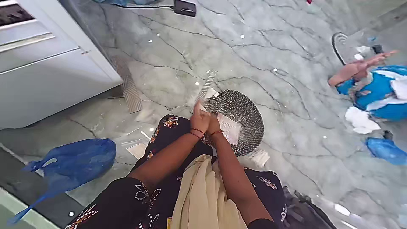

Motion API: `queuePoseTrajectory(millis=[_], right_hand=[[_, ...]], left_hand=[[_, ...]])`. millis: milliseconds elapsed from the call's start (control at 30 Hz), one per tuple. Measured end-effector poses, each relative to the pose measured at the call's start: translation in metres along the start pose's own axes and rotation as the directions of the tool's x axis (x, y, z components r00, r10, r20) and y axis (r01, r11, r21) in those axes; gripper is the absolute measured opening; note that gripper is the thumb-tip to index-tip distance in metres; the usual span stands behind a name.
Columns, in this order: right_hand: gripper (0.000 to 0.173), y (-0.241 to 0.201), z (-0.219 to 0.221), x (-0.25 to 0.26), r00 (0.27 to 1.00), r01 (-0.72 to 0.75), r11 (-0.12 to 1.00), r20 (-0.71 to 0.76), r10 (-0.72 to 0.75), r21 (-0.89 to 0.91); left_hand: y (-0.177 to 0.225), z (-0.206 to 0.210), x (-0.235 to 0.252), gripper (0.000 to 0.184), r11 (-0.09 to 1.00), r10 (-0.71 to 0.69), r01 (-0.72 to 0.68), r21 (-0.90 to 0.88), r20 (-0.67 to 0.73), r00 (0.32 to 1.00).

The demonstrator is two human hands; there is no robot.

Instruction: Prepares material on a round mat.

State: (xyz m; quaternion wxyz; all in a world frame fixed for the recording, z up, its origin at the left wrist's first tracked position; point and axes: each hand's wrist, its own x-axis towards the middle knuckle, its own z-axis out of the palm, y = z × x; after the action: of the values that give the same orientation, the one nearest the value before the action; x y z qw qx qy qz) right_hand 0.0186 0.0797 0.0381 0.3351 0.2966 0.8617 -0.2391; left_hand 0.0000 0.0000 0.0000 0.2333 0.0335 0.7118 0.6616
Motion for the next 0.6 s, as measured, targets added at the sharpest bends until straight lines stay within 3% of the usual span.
queuePoseTrajectory(millis=[67,133,200,300,467,600], right_hand=[[0.039,0.043,0.005,-0.006,0.972,0.139,0.987,-0.203,-0.121,0.078],[0.05,0.088,0.016,-0.011,0.893,0.283,0.945,-0.403,-0.198,0.164],[0.052,0.113,0.021,-0.028,0.848,0.328,0.927,-0.49,-0.203,0.183],[0.06,0.131,0.026,-0.052,0.862,0.242,0.965,-0.479,-0.167,0.097],[0.073,0.138,0.041,-0.063,0.862,0.184,0.982,-0.486,-0.144,0.035],[0.07,0.12,0.048,-0.068,0.899,0.203,0.979,-0.392,-0.194,-0.019]], left_hand=[[0.003,0.001,0.008,0.067,0.983,-0.164,0.167,-0.081,0.043,0.986],[0.005,0.007,0.008,0.036,0.937,-0.294,0.314,-0.15,0.143,0.945],[0.002,0.013,0.004,0.023,0.915,-0.314,0.359,-0.183,0.235,0.92],[-0.005,0.022,-0.011,0.018,0.895,-0.272,0.366,-0.256,0.337,0.901],[-0.018,0.03,-0.036,0.032,0.842,-0.14,0.343,-0.416,0.446,0.884],[-0.015,0.035,-0.043,0.019,0.885,-0.211,0.352,-0.306,0.409,0.888]])
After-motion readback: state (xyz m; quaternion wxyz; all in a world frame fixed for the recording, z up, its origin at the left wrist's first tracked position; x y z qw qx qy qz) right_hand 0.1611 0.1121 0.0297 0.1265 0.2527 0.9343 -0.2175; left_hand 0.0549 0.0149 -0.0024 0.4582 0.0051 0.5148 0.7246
